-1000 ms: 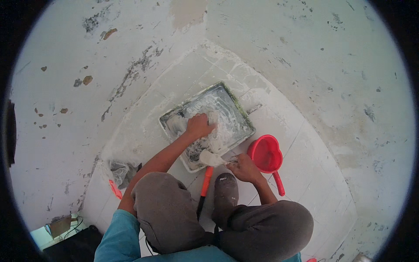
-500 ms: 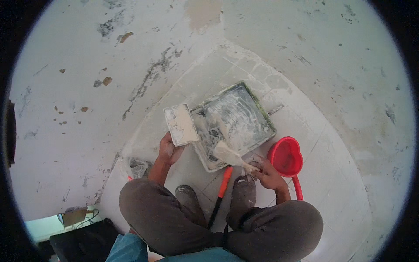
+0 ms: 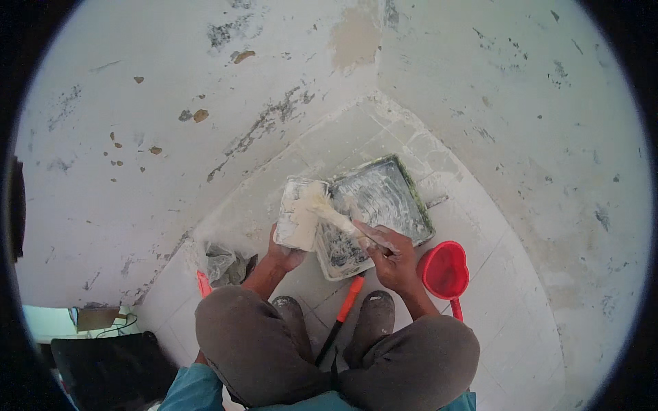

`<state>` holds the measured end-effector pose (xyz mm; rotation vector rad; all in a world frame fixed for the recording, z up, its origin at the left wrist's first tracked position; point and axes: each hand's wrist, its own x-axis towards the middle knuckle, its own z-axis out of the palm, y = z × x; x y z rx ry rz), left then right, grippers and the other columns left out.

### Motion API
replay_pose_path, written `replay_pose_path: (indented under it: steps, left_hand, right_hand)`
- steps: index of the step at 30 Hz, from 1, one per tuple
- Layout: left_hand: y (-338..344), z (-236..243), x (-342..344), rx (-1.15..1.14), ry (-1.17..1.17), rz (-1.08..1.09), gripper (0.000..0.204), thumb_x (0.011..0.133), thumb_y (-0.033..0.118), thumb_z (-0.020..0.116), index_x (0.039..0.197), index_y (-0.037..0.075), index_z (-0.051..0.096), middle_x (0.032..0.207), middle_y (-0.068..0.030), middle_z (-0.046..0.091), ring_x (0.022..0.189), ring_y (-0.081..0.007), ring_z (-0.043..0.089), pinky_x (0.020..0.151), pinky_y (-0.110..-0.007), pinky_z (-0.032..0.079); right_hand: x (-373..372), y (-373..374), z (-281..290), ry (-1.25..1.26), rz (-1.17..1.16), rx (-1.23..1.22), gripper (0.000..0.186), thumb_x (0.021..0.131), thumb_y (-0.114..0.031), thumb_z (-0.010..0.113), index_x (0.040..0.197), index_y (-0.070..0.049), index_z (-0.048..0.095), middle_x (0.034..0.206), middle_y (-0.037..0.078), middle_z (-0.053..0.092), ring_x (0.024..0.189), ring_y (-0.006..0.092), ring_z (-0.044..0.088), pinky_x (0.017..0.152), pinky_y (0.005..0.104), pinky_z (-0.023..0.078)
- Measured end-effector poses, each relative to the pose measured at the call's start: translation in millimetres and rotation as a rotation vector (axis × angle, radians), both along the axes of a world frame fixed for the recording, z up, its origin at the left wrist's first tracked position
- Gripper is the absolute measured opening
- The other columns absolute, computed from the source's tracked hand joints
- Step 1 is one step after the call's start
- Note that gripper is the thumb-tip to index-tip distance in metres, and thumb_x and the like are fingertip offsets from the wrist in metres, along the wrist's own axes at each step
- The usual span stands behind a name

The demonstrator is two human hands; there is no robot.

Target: Applying plaster filler to patch holes in a wall.

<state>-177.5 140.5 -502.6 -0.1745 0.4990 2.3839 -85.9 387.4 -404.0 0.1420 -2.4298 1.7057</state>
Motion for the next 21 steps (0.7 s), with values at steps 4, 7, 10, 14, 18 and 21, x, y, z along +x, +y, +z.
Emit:
replay_pose_path:
  steps: [4,7,10,14,18,21]
  left_hand:
    - [12.5,27.1,5.3,-0.315,0.01,0.118,0.048,0.104,0.04,0.035,0.134,0.009,0.057,0.121,-0.0052,0.067,0.108,-0.0196,0.066,0.092,-0.037,0.053]
    - [12.7,55.3,3.4,-0.428,0.176,0.187,0.046,0.107,0.039,0.035,0.132,0.007,0.058,0.119,-0.0055,0.067,0.107,-0.0161,0.065,0.092,-0.033,0.052]
    - [10.9,50.5,0.1,-0.651,0.386,0.26,0.044,0.109,0.036,0.036,0.132,0.004,0.057,0.117,-0.0054,0.066,0.106,-0.0134,0.063,0.093,-0.031,0.051]
    - [16.2,32.4,-2.1,-0.645,0.397,0.315,0.043,0.109,0.033,0.037,0.132,0.003,0.057,0.115,-0.0049,0.066,0.106,-0.0122,0.062,0.094,-0.03,0.05]
    - [13.1,8.4,3.0,-0.657,0.408,0.301,0.044,0.107,0.034,0.042,0.137,0.003,0.052,0.124,-0.0072,0.064,0.111,-0.0163,0.064,0.097,-0.033,0.051]
    - [26.0,17.4,8.7,-0.588,0.306,0.247,0.045,0.109,0.037,0.038,0.135,0.003,0.054,0.122,-0.0068,0.065,0.108,-0.0151,0.064,0.095,-0.033,0.052]
  right_hand:
    - [-10.7,7.7,23.2,0.048,-0.062,-0.029,0.035,0.091,0.002,0.061,0.124,-0.005,0.07,0.075,0.006,0.06,0.066,0.012,0.054,0.062,0.0283,0.045]
    - [-17.6,10.0,40.4,0.106,-0.066,0.207,0.038,0.09,-0.002,0.063,0.126,-0.009,0.069,0.08,0.007,0.063,0.063,0.0172,0.057,0.06,0.032,0.047]
    - [-19.1,-6.3,42.4,0.155,-0.022,0.477,0.042,0.086,-0.004,0.068,0.127,-0.011,0.069,0.079,0.008,0.061,0.062,0.0212,0.059,0.058,0.0343,0.048]
    - [5.0,-14.0,15.9,0.102,0.079,0.741,0.058,0.082,-0.014,0.072,0.138,-0.026,0.061,0.083,0.008,0.059,0.062,0.0279,0.062,0.053,0.0408,0.049]
    - [23.8,-7.2,9.4,0.102,0.122,0.707,0.056,0.081,-0.013,0.073,0.135,-0.024,0.064,0.076,0.007,0.053,0.057,0.0263,0.058,0.049,0.039,0.045]
    - [15.2,-1.4,21.1,0.13,0.007,0.69,0.053,0.079,-0.009,0.074,0.131,-0.021,0.067,0.073,0.007,0.053,0.057,0.0257,0.056,0.05,0.0382,0.044]
